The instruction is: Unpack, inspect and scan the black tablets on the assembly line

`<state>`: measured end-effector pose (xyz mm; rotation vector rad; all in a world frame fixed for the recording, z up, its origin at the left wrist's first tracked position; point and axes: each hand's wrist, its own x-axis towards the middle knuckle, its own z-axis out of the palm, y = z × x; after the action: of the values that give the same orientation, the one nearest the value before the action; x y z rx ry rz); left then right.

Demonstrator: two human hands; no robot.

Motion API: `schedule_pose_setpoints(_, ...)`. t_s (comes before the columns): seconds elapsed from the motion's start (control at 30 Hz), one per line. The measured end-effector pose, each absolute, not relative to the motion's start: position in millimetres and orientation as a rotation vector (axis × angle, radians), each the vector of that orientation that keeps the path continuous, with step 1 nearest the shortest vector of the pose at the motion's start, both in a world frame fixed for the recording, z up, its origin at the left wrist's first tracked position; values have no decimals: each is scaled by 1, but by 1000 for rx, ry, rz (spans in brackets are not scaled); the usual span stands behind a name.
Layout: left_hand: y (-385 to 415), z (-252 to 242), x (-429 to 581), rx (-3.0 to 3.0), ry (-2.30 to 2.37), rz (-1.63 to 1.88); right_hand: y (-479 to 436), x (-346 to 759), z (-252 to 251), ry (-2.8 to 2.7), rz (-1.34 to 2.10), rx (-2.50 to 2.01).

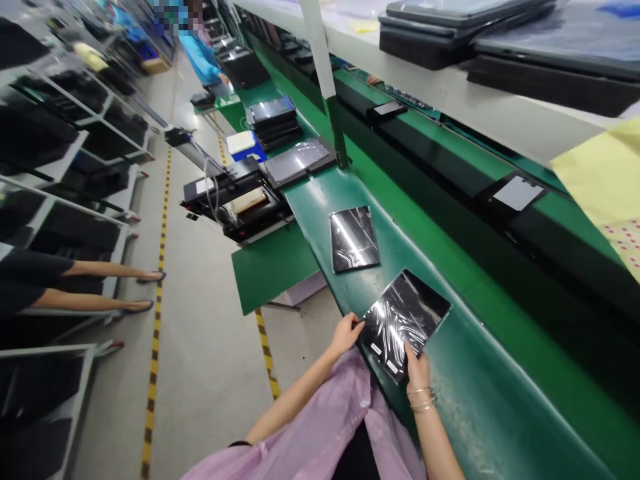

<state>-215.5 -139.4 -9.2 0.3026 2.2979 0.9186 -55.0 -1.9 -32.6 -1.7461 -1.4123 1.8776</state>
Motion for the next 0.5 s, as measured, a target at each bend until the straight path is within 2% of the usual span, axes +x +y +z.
schedule_pose_setpoints(0.23, -148, -6, -261, 361, 2044, 1042, -6, -61, -24, -1465, 1757, -1735)
schedule_pose_setpoints(0.5, -131, -8, -398, -29, 2431, 1103, -38, -81, -14, -1381, 1586, -1822)
